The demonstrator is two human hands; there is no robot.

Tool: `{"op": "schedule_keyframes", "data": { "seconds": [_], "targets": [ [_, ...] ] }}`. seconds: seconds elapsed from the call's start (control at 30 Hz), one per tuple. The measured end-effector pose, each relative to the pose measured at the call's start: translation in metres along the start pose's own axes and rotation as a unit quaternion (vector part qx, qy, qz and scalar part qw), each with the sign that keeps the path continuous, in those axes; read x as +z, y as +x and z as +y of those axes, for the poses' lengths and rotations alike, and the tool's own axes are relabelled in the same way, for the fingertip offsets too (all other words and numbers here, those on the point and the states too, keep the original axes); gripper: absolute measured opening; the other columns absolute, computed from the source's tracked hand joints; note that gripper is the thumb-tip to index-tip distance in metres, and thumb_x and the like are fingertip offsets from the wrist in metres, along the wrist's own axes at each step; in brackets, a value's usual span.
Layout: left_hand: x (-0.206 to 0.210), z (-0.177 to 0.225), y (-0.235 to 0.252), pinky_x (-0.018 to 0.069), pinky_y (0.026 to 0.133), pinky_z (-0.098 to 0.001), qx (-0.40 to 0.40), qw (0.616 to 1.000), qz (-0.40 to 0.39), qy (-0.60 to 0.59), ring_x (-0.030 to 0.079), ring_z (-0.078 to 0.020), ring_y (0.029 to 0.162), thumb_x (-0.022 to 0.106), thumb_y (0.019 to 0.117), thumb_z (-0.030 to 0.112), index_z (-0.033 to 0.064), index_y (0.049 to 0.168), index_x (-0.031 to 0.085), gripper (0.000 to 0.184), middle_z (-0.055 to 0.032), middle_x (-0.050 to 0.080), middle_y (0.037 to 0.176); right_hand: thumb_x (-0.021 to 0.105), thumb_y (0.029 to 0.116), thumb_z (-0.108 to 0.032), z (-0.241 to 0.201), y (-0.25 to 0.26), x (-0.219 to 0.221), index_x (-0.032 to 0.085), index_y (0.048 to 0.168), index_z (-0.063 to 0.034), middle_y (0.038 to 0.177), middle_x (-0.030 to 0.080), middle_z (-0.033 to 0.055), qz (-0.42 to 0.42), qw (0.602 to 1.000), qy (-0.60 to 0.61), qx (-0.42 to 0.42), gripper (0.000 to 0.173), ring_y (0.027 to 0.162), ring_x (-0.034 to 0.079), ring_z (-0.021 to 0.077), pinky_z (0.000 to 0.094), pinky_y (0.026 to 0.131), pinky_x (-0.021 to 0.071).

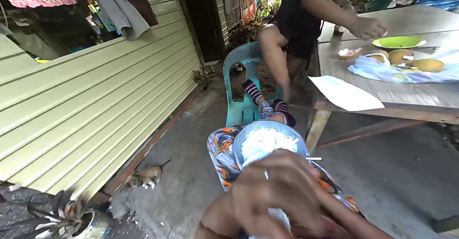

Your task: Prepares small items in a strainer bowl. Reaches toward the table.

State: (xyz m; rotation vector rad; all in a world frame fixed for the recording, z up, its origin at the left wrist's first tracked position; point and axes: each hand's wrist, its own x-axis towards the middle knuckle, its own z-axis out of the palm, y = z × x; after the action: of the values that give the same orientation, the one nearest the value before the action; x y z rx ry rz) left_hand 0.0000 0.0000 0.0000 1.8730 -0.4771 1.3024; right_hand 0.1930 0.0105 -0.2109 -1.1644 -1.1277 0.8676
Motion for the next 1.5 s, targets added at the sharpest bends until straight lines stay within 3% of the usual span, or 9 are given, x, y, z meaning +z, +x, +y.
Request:
{"op": "schedule_keyframes", "data": {
  "seconds": [0.07,0.17,0.23,0.3,0.37,0.47,0.67,0.83,1.5],
  "targets": [
    [-0.018,-0.047,-0.024,0.0525,0.091,-0.0257,-0.032,0.994,0.053,0.094,0.065,-0.0019,0.088,0.048,0.1072,0.042,0.0137,0.095,0.064,0.035,0.0058,0.066,0.085,0.067,0.0889,-0.007,-0.007,-0.002,0.004,0.055,0.127,0.0027,0.08,0.068,-0.0079,0.027,0.999,-0.002,-0.021,0.042,0.069,0.062,-0.0037,0.0158,0.069,0.0536],
    [-0.037,-0.101,-0.054,0.054,0.086,-0.0221,-0.179,0.95,0.156,0.203,0.064,-0.0025,0.09,0.063,0.0954,0.006,-0.0051,0.096,0.068,0.012,-0.0038,0.069,0.092,0.067,0.0894,-0.004,-0.009,-0.002,0.008,0.054,0.128,0.0027,0.082,0.069,-0.0062,0.032,0.999,0.018,-0.007,0.042,0.072,0.066,-0.0006,0.0177,0.071,0.0555],
    [-0.043,-0.129,-0.064,0.0536,0.088,-0.0238,-0.284,0.907,0.189,0.246,0.066,-0.0076,0.093,0.062,0.0947,0.003,-0.0091,0.104,0.07,0.017,-0.0111,0.07,0.098,0.067,0.0888,-0.005,-0.01,-0.004,0.01,0.054,0.128,0.0018,0.082,0.069,-0.0066,0.026,0.999,0.022,-0.014,0.042,0.072,0.066,-0.0004,0.0173,0.071,0.0555],
    [-0.043,-0.146,-0.073,0.0527,0.095,-0.0312,-0.349,0.888,0.18,0.24,0.067,-0.0162,0.103,0.061,0.0977,0.007,-0.0099,0.115,0.068,0.026,-0.0177,0.071,0.111,0.068,0.0875,-0.006,-0.009,-0.005,0.009,0.055,0.128,0.0014,0.082,0.069,-0.0073,0.029,0.999,0.018,-0.043,0.043,0.071,0.065,-0.0011,0.0161,0.069,0.0547],
    [-0.037,-0.153,-0.075,0.0515,0.1,-0.0342,-0.393,0.886,0.155,0.192,0.066,-0.0204,0.112,0.058,0.1011,0.011,-0.0108,0.127,0.062,0.034,-0.0217,0.068,0.122,0.067,0.0872,-0.005,-0.008,-0.005,0.008,0.054,0.128,0.0015,0.083,0.069,-0.008,0.038,0.996,0.023,-0.074,0.043,0.072,0.065,-0.0013,0.0165,0.07,0.0551],
    [-0.025,-0.15,-0.075,0.0514,0.101,-0.0342,-0.426,0.888,0.127,0.119,0.066,-0.0207,0.114,0.055,0.1036,0.012,-0.0121,0.133,0.057,0.038,-0.0239,0.066,0.126,0.066,0.0875,-0.003,-0.01,-0.007,0.008,0.054,0.127,0.0012,0.085,0.071,-0.009,0.046,0.994,0.033,-0.095,0.041,0.074,0.067,-0.0008,0.0171,0.071,0.0564],
    [-0.023,-0.151,-0.077,0.0538,0.087,-0.023,-0.416,0.898,0.104,0.103,0.066,-0.0061,0.093,0.061,0.0986,0.004,-0.0102,0.115,0.068,0.023,-0.0133,0.071,0.105,0.067,0.0874,-0.004,-0.009,-0.006,0.01,0.054,0.126,0.0005,0.085,0.071,-0.0095,0.032,0.994,0.035,-0.098,0.041,0.074,0.067,-0.0015,0.0164,0.071,0.0558],
    [-0.024,-0.152,-0.079,0.0529,0.077,-0.0182,-0.415,0.896,0.115,0.107,0.063,0.0001,0.078,0.063,0.0958,0.001,-0.0081,0.104,0.071,0.014,-0.0052,0.071,0.09,0.068,0.0866,-0.005,-0.009,-0.007,0.009,0.054,0.126,-0.0002,0.084,0.07,-0.0094,0.03,0.995,0.036,-0.091,0.042,0.073,0.066,-0.0017,0.0159,0.071,0.0555],
    [-0.036,-0.156,-0.084,0.0514,0.07,-0.0175,-0.455,0.881,0.087,0.099,0.059,0.0021,0.069,0.067,0.0932,0.002,-0.0021,0.09,0.07,0.006,0.004,0.065,0.076,0.069,0.0886,-0.005,-0.016,-0.007,0.009,0.055,0.125,0.0016,0.081,0.068,-0.0084,0.039,0.997,0.05,-0.054,0.039,0.069,0.063,-0.0021,0.0154,0.068,0.0532]
  ]
}}
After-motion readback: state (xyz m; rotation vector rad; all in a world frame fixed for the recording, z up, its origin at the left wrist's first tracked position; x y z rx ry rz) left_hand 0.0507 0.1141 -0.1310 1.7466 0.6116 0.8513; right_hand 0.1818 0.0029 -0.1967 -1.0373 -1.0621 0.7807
